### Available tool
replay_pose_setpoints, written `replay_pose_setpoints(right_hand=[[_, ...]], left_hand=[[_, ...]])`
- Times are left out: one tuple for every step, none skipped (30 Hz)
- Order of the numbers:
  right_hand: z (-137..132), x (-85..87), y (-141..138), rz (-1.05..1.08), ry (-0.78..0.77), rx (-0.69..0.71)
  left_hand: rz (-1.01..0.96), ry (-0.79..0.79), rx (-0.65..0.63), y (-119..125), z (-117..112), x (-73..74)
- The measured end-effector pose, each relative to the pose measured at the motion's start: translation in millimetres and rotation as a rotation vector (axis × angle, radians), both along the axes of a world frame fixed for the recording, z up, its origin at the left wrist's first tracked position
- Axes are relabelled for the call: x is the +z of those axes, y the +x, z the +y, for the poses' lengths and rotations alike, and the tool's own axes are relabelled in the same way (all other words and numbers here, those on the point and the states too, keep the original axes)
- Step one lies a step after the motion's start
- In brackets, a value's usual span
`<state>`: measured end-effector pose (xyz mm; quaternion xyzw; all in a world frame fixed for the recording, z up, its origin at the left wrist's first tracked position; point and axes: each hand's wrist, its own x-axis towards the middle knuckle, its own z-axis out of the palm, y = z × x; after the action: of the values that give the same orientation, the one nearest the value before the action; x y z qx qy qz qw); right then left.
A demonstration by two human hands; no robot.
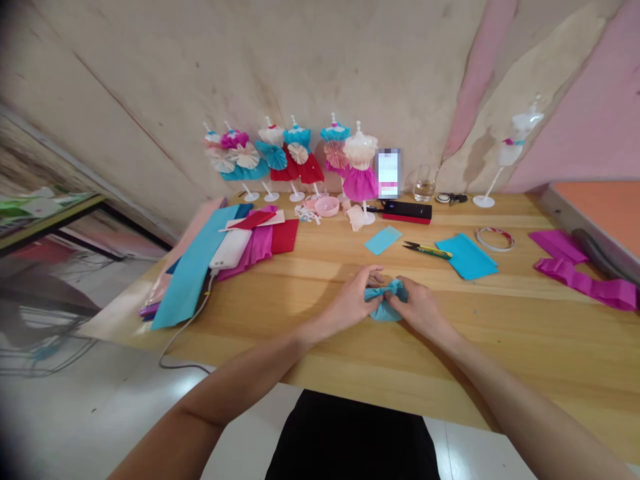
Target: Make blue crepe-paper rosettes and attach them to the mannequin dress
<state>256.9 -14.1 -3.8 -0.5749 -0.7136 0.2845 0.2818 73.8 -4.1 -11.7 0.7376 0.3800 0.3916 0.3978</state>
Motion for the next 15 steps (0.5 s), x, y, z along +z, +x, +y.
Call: replay_pose_setpoints(right_hand=[[1.0, -0.3, 1.0, 0.029, -0.042, 0.001], [2.1, -0.5, 2.1, 0.069, -0.092, 0.005], [3.2, -0.6, 3.2, 0.116, -0.146, 0.015], [4.3, -0.7, 4.4, 0.163, -0.201, 0.026], [5.3, -0.9, 5.4, 0.206, -0.251, 0.035], [6.0, -1.1, 6.4, 0.241, -0.289, 0.039], [6.6, -1.5, 7.2, 0.264, -0.313, 0.040], [7.0, -1.9, 7.9, 0.277, -0.325, 0.039], [7.1, -2.4, 8.4, 0.281, -0.323, 0.038], [7.2, -2.8, 8.7, 0.276, -0.310, 0.037], [7.1, -3.0, 8.8, 0.264, -0.288, 0.038], [7.1, -2.9, 8.7, 0.252, -0.267, 0.041], [6.9, -2.3, 8.4, 0.251, -0.254, 0.050], [6.8, -1.2, 8.0, 0.268, -0.249, 0.067], [6.5, 0.3, 7.7, 0.301, -0.248, 0.089]], left_hand=[[0.007, -0.001, 0.004, -0.8, 0.3, 1.0], [0.010, -0.011, 0.009, -1.4, 0.9, 1.5], [0.010, -0.029, 0.015, -2.0, 1.9, 1.5], [0.006, -0.053, 0.019, -2.4, 3.2, 1.0], [-0.001, -0.084, 0.019, -2.7, 4.7, 0.1], [-0.010, -0.120, 0.015, -2.9, 6.1, -0.9], [-0.023, -0.157, 0.006, -3.2, 7.3, -2.0], [-0.038, -0.193, -0.009, -3.3, 8.2, -2.8], [-0.053, -0.223, -0.025, -3.5, 8.5, -3.2], [-0.065, -0.243, -0.037, -3.7, 8.5, -3.2], [-0.071, -0.254, -0.041, -3.8, 8.1, -2.8], [-0.074, -0.259, -0.035, -3.8, 7.6, -2.3], [-0.079, -0.265, -0.022, -3.7, 7.1, -1.6], [-0.095, -0.280, -0.006, -3.5, 6.9, -1.0], [-0.121, -0.307, 0.019, -3.2, 7.2, -0.4]])
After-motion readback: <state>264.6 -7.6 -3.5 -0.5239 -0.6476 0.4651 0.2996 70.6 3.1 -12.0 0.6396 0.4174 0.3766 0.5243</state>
